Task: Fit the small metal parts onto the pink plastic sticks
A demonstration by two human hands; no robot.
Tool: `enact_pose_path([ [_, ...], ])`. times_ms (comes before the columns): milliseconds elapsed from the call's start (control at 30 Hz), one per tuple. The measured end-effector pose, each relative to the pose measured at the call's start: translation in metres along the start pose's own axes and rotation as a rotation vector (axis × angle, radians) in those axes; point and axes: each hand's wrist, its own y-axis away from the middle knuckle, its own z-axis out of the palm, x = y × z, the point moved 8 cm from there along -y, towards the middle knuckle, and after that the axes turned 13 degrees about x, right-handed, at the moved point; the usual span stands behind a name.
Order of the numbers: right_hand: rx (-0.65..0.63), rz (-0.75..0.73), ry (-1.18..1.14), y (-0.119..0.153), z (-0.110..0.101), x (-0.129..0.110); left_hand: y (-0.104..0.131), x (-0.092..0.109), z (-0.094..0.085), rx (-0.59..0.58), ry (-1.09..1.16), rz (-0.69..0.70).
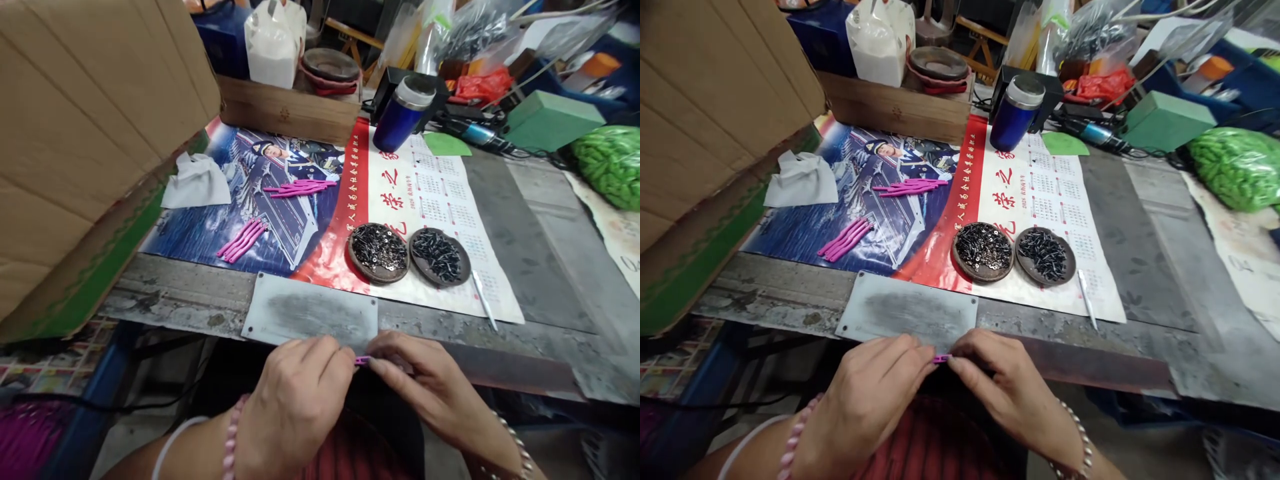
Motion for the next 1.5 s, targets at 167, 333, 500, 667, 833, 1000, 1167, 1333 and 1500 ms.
enact_pose_path([
  [167,-0.014,-0.050,0.009,0.001,0.001,-0.005,0.001,0.003,0.001,-0.001,-0.008,0.033],
  [333,0.003,0.018,-0.049,0.000,0.003,0.000,0.001,0.004,0.001,-0.003,-0.015,0.042],
  [500,0.011,0.122,-0.101,0.000,0.010,0.009,-0.002,0.009,0.002,0.002,-0.036,0.097],
  [667,-0.001,0.116,-0.134,0.002,0.015,0.006,0.002,0.006,0.001,0.024,0.048,0.085],
  [833,-0.012,0.009,-0.061,0.001,0.013,-0.002,0.011,-0.011,0.005,-0.035,0.331,-0.092],
  [1000,0.270,-0.156,0.251,-0.020,-0.031,0.011,0.019,-0.022,0.010,-0.049,0.581,-0.280],
  [1167,0.311,-0.300,0.641,-0.045,-0.046,0.032,0.025,-0.029,0.014,-0.049,0.645,-0.437],
  [1333,0.183,-0.345,0.839,-0.060,-0.030,0.038,0.023,-0.034,0.014,-0.049,0.658,-0.519],
  [1500,0.082,-0.284,0.872,-0.073,-0.029,0.045,0.029,-0.041,0.020,-0.085,0.704,-0.639],
])
